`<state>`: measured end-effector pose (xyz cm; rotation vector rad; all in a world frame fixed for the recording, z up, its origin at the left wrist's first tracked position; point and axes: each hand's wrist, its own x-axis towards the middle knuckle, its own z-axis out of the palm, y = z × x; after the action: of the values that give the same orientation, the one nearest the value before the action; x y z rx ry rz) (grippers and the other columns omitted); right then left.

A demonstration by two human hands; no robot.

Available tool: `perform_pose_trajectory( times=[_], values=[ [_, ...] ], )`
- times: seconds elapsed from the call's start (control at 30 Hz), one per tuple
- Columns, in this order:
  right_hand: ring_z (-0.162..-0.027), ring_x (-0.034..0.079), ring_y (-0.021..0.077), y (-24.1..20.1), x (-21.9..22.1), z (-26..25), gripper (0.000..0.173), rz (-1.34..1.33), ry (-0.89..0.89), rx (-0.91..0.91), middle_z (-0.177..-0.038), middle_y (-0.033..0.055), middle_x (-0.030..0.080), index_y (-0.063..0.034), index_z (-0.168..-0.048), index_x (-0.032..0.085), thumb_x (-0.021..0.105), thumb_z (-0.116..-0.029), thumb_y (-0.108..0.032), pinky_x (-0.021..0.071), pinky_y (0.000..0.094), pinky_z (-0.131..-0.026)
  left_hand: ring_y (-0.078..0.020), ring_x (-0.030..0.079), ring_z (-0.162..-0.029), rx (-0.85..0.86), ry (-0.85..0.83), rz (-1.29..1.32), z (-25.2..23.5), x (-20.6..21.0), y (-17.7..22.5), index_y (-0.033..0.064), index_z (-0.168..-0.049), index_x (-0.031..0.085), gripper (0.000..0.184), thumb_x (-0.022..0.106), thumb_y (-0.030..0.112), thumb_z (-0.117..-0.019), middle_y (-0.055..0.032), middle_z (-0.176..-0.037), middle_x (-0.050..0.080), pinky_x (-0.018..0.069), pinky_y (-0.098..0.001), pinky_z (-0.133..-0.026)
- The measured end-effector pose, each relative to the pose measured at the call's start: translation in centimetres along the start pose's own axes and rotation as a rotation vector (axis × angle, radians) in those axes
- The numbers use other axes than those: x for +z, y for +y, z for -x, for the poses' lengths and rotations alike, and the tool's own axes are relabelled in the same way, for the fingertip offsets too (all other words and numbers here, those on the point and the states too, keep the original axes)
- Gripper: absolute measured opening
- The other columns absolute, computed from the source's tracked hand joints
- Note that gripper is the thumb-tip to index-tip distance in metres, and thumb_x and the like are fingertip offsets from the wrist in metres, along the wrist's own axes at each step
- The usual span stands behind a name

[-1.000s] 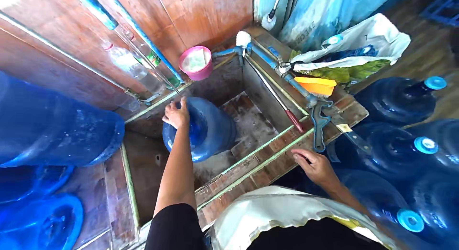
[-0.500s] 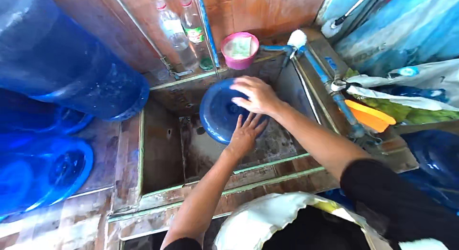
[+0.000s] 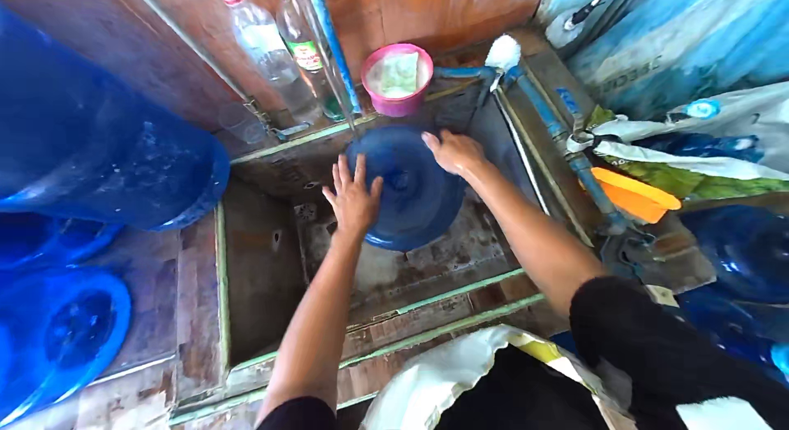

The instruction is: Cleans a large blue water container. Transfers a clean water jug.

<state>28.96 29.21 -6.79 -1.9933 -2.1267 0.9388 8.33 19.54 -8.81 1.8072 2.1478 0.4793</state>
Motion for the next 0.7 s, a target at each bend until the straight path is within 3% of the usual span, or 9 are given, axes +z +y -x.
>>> perform_pose_trajectory(
  times=[0.1, 0.17, 0.23, 0.3, 0.33, 0.43, 0.5, 0.63, 0.7],
  values=[
    [-0.098, 0.071, 0.0428, 5.1, 3.6, 7.5, 0.060, -0.156, -0.111, -0.024, -0.111, 0.0280, 0.069, 0.0022, -0.137, 0.055, 0.039, -0.1098, -0.049, 0.0564, 0.0614, -0.087, -0.0520, 0.022, -0.151, 0.010, -0.056, -0.081, -5.8, -0.1, 2.1, 0.0189, -0.157, 0.043, 0.050, 0.041, 0.036, -0.1103, -0.0233, -0.163, 0.034, 0.0125, -0.0822, -0.110],
    [-0.107, 0.066, 0.0411, 6.2, 5.3, 11.1, 0.044, -0.207, -0.393, -0.121, -0.114, 0.0284, 0.068, 0.0074, -0.127, 0.062, 0.053, -0.1080, -0.031, 0.0493, 0.0585, -0.098, -0.0522, 0.020, -0.152, 0.044, -0.040, -0.079, -8.4, 1.2, 3.8, 0.0195, -0.156, 0.046, 0.047, 0.037, 0.030, -0.1109, -0.0213, -0.164, 0.033, 0.0100, -0.0817, -0.111],
    [-0.116, 0.063, 0.0403, 6.7, 4.7, 12.2, 0.040, -0.173, -0.485, -0.181, -0.120, 0.0278, 0.066, 0.0058, -0.125, 0.065, 0.054, -0.1077, -0.029, 0.0444, 0.0578, -0.103, -0.0463, 0.024, -0.153, 0.202, -0.063, -0.085, -9.1, 2.5, 4.8, 0.0168, -0.154, 0.048, 0.047, 0.036, 0.029, -0.1100, -0.0185, -0.164, 0.033, 0.0159, -0.0756, -0.114],
    [-0.112, 0.065, 0.0410, 8.6, 2.7, 11.8, 0.036, -0.215, -0.282, -0.167, -0.116, 0.0269, 0.068, 0.0044, -0.121, 0.068, 0.056, -0.1071, -0.027, 0.0476, 0.0596, -0.100, -0.0442, 0.034, -0.149, 0.441, -0.098, -0.075, -8.0, 3.2, 4.9, 0.0105, -0.150, 0.052, 0.049, 0.046, 0.036, -0.1076, -0.0208, -0.161, 0.039, 0.0223, -0.0718, -0.115],
    [-0.107, 0.068, 0.0402, 9.8, 1.6, 11.3, 0.034, -0.224, -0.128, -0.147, -0.112, 0.0249, 0.070, 0.0023, -0.119, 0.069, 0.057, -0.1063, -0.027, 0.0508, 0.0610, -0.096, -0.0448, 0.037, -0.147, 0.454, -0.084, -0.091, -7.2, 3.0, 4.6, 0.0103, -0.149, 0.053, 0.055, 0.051, 0.042, -0.1049, -0.0221, -0.159, 0.040, 0.0219, -0.0726, -0.115],
    [-0.105, 0.069, 0.0422, 13.0, -1.9, 10.3, 0.033, -0.189, 0.164, -0.081, -0.111, 0.0247, 0.070, 0.0013, -0.120, 0.069, 0.056, -0.1063, -0.026, 0.0513, 0.0652, -0.091, -0.0550, 0.026, -0.148, 0.009, 0.043, -0.153, -6.5, 1.1, 2.0, 0.0029, -0.154, 0.043, 0.076, 0.048, 0.058, -0.1021, -0.0331, -0.157, 0.036, 0.0128, -0.0787, -0.114],
    [-0.105, 0.068, 0.0419, 13.7, -3.7, 10.4, 0.033, -0.149, 0.243, -0.069, -0.112, 0.0251, 0.069, 0.0025, -0.119, 0.068, 0.056, -0.1063, -0.025, 0.0505, 0.0640, -0.091, -0.0545, 0.019, -0.151, -0.156, 0.097, -0.133, -6.2, 0.6, 1.4, 0.0024, -0.157, 0.037, 0.084, 0.046, 0.064, -0.1003, -0.0318, -0.160, 0.033, 0.0075, -0.0780, -0.115],
    [-0.103, 0.066, 0.0395, 12.5, -5.2, 9.7, 0.032, -0.105, 0.234, -0.133, -0.114, 0.0242, 0.066, 0.0029, -0.116, 0.069, 0.057, -0.1059, -0.025, 0.0502, 0.0596, -0.091, -0.0487, 0.036, -0.146, 0.249, 0.055, -0.136, -4.9, 1.8, 2.1, 0.0046, -0.148, 0.052, 0.069, 0.053, 0.055, -0.1003, -0.0264, -0.154, 0.045, 0.0151, -0.0767, -0.114],
    [-0.104, 0.066, 0.0385, 11.6, -5.6, 9.6, 0.032, -0.102, 0.224, -0.181, -0.117, 0.0242, 0.065, 0.0035, -0.117, 0.068, 0.058, -0.1054, -0.024, 0.0504, 0.0578, -0.092, -0.0499, 0.035, -0.146, 0.052, 0.053, -0.182, -6.4, 1.2, 2.0, 0.0056, -0.146, 0.054, 0.072, 0.044, 0.061, -0.1023, -0.0284, -0.152, 0.046, 0.0120, -0.0779, -0.115]
  ],
)
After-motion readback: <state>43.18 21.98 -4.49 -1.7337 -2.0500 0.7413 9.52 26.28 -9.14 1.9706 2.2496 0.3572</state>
